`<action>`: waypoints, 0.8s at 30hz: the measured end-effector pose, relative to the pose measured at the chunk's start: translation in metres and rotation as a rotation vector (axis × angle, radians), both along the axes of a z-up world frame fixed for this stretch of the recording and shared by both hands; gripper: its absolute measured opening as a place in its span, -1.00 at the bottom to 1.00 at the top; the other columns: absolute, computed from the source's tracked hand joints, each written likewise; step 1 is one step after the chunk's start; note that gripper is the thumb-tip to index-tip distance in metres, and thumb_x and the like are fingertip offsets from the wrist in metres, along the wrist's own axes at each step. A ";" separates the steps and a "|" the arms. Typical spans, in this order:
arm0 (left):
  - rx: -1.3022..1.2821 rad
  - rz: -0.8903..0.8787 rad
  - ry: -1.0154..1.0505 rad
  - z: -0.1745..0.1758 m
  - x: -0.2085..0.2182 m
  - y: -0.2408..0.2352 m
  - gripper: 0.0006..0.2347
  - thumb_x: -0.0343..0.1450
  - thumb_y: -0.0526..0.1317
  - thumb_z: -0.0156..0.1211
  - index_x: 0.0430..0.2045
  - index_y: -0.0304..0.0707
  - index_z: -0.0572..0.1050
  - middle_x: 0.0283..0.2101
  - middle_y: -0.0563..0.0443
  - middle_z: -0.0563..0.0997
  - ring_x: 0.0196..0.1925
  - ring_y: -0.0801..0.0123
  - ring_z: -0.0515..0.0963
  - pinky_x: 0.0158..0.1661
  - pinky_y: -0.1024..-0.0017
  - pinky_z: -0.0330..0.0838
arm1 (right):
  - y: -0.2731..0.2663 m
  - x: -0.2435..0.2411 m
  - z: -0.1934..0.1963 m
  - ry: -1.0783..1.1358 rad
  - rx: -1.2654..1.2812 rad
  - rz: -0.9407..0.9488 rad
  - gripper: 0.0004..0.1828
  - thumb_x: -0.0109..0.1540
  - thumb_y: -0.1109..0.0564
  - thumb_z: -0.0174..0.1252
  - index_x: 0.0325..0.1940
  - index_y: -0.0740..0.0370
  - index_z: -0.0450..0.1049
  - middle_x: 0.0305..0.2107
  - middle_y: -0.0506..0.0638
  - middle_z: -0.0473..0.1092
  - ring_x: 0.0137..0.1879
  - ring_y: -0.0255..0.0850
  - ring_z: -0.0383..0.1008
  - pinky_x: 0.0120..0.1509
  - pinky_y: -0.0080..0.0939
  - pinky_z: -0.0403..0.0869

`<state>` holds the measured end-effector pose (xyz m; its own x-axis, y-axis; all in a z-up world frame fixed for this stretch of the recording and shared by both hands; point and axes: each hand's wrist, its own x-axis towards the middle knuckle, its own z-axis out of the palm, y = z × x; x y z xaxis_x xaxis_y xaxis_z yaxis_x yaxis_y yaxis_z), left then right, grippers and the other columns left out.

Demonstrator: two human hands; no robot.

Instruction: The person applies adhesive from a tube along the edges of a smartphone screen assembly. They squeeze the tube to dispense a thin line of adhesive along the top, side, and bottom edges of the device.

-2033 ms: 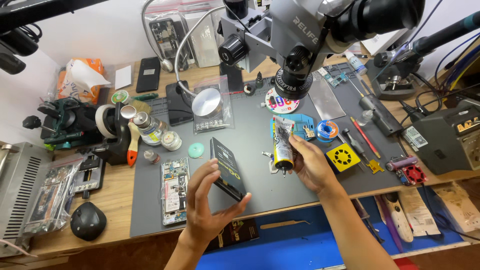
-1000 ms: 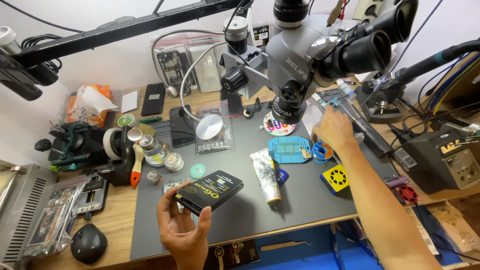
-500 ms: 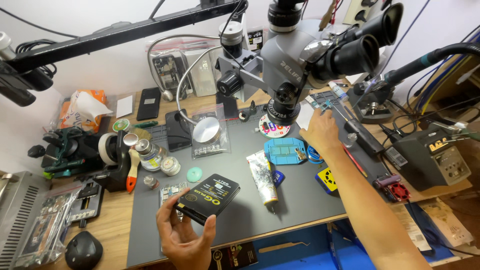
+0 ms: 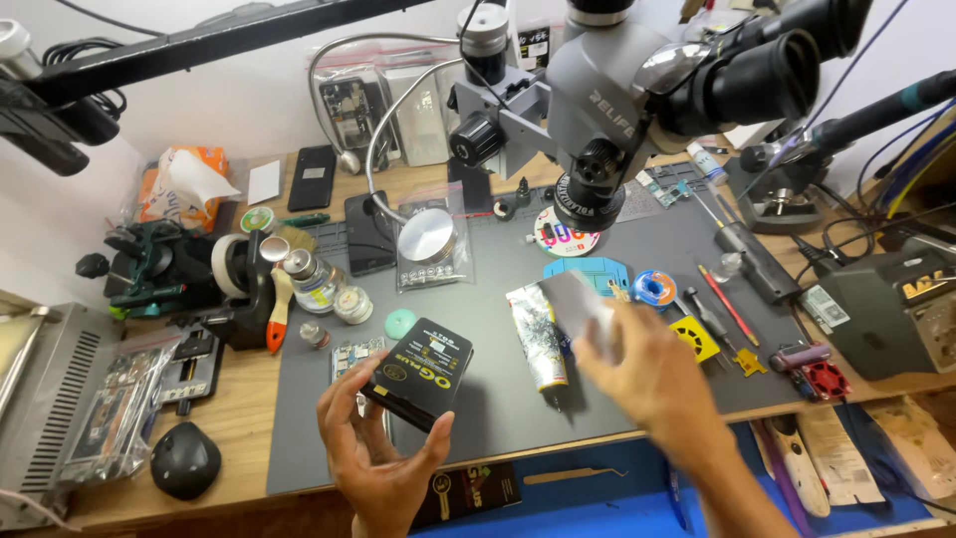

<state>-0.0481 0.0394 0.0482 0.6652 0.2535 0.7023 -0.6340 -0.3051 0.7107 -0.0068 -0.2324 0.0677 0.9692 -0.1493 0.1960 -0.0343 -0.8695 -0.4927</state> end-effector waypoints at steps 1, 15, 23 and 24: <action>0.006 0.003 0.004 0.001 0.000 0.003 -0.34 0.27 -0.24 0.51 0.24 -0.40 0.29 0.22 -0.23 0.35 0.35 -0.05 0.55 0.13 0.33 0.72 | 0.017 -0.003 -0.016 0.004 0.006 0.003 -0.53 0.19 -0.19 0.25 0.11 0.01 0.54 -0.28 0.01 0.56 -0.23 -0.02 0.59 -0.04 0.04 0.50; 0.033 0.145 -0.016 0.020 -0.017 0.015 -0.34 0.20 -0.30 0.51 0.17 -0.53 0.31 0.20 -0.40 0.38 0.33 -0.17 0.56 0.15 0.19 0.71 | 0.033 0.050 -0.059 0.257 -0.113 0.055 -0.15 0.20 -0.50 0.22 0.26 0.16 0.25 -0.01 0.27 0.49 0.12 0.33 0.49 0.06 0.31 0.46; 0.535 -0.147 -0.276 -0.010 0.006 0.011 -0.32 0.33 -0.13 0.61 0.19 -0.49 0.27 0.22 -0.30 0.40 0.35 -0.11 0.50 0.42 -0.04 0.52 | 0.041 0.053 -0.059 0.317 0.092 0.115 -0.22 0.17 -0.24 0.29 0.35 0.15 0.29 0.15 0.16 0.45 0.21 0.24 0.46 0.24 0.20 0.40; 0.568 -0.211 -0.278 -0.013 0.005 0.009 -0.38 0.39 -0.16 0.57 0.20 -0.45 0.27 0.23 -0.26 0.39 0.37 -0.13 0.49 0.42 -0.05 0.52 | 0.039 0.052 -0.057 0.304 0.127 0.118 -0.28 0.15 -0.27 0.27 0.29 0.12 0.40 0.11 0.11 0.48 0.23 0.14 0.47 0.28 0.11 0.38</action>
